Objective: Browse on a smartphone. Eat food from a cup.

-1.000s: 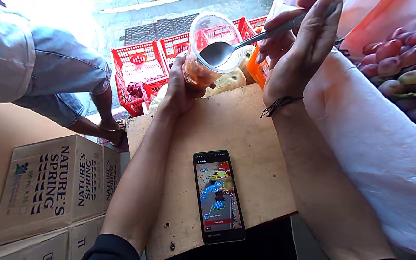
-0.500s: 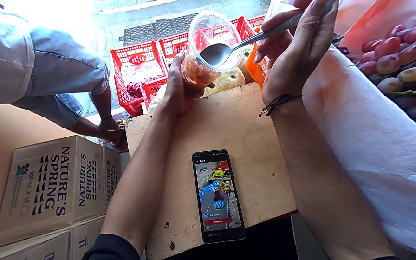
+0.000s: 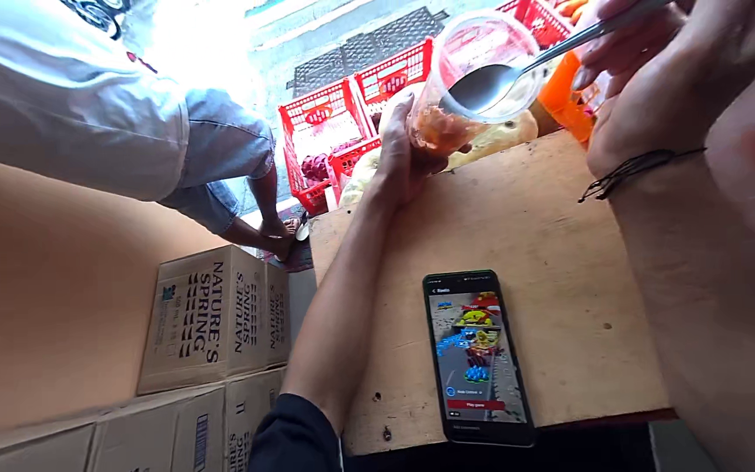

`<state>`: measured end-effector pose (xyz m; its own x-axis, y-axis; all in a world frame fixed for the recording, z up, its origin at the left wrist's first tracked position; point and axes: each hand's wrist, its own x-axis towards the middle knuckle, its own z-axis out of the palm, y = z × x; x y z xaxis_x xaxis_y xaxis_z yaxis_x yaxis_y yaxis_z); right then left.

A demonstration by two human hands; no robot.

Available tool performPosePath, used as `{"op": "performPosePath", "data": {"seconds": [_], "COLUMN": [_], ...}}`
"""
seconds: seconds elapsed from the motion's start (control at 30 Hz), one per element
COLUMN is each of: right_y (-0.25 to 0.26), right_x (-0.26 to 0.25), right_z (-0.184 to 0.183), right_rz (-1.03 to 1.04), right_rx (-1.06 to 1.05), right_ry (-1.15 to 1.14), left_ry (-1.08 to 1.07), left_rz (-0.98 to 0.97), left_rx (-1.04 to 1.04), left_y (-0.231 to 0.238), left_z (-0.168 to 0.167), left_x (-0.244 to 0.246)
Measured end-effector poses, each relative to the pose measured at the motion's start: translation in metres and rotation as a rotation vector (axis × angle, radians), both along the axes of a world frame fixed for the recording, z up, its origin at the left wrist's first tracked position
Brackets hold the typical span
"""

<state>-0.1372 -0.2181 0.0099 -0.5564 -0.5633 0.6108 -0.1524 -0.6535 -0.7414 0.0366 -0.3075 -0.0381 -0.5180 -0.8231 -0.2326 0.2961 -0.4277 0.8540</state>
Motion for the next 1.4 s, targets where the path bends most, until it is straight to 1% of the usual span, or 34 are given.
{"op": "performPosePath", "data": {"seconds": [0.17,0.37,0.47,0.57,0.63,0.67,0.77,0.87,0.97,1.03,1.13,1.23,1.4], "right_y": [0.000,-0.001,-0.001,0.017,0.024,0.024,0.016,0.016,0.015,0.013,0.012,0.013,0.013], "right_x": [0.000,0.001,0.001,-0.002,0.001,0.001,0.004,0.009,0.012,0.012,0.011,0.011,0.011], "right_z": [0.002,0.004,0.003,-0.001,0.000,0.000,0.004,0.008,0.006,0.004,0.002,0.003,0.002], "right_rz": [-0.006,0.015,0.014,-0.032,-0.029,-0.035,-0.029,0.006,0.038,0.049,0.067,0.074,0.063], "right_rx": [-0.002,-0.009,-0.012,0.083,0.152,0.154,0.123,0.097,0.062,0.042,0.011,0.009,0.007], "right_ry": [-0.002,-0.021,-0.013,0.065,0.081,0.070,0.036,0.022,0.011,0.012,0.022,0.014,0.012], "left_ry": [0.003,0.006,0.015,0.046,0.035,0.010,-0.021,-0.001,0.035,0.020,-0.013,0.001,0.054], "left_rz": [0.001,0.013,0.006,0.067,0.085,0.094,0.155,0.146,0.145,0.159,0.132,0.125,0.103], "left_rx": [-0.020,0.018,0.003,-0.067,-0.112,-0.102,0.040,0.056,0.061,0.076,0.064,0.089,0.091], "left_y": [0.004,0.004,0.003,0.014,0.020,0.023,0.023,0.027,0.026,0.027,0.025,0.024,0.017], "left_z": [0.003,0.008,0.005,-0.007,-0.005,-0.004,0.011,0.022,0.019,0.022,0.021,0.020,0.007], "left_x": [0.000,-0.001,-0.002,-0.005,0.007,0.010,0.005,0.004,0.005,0.005,0.006,0.005,0.003]}}
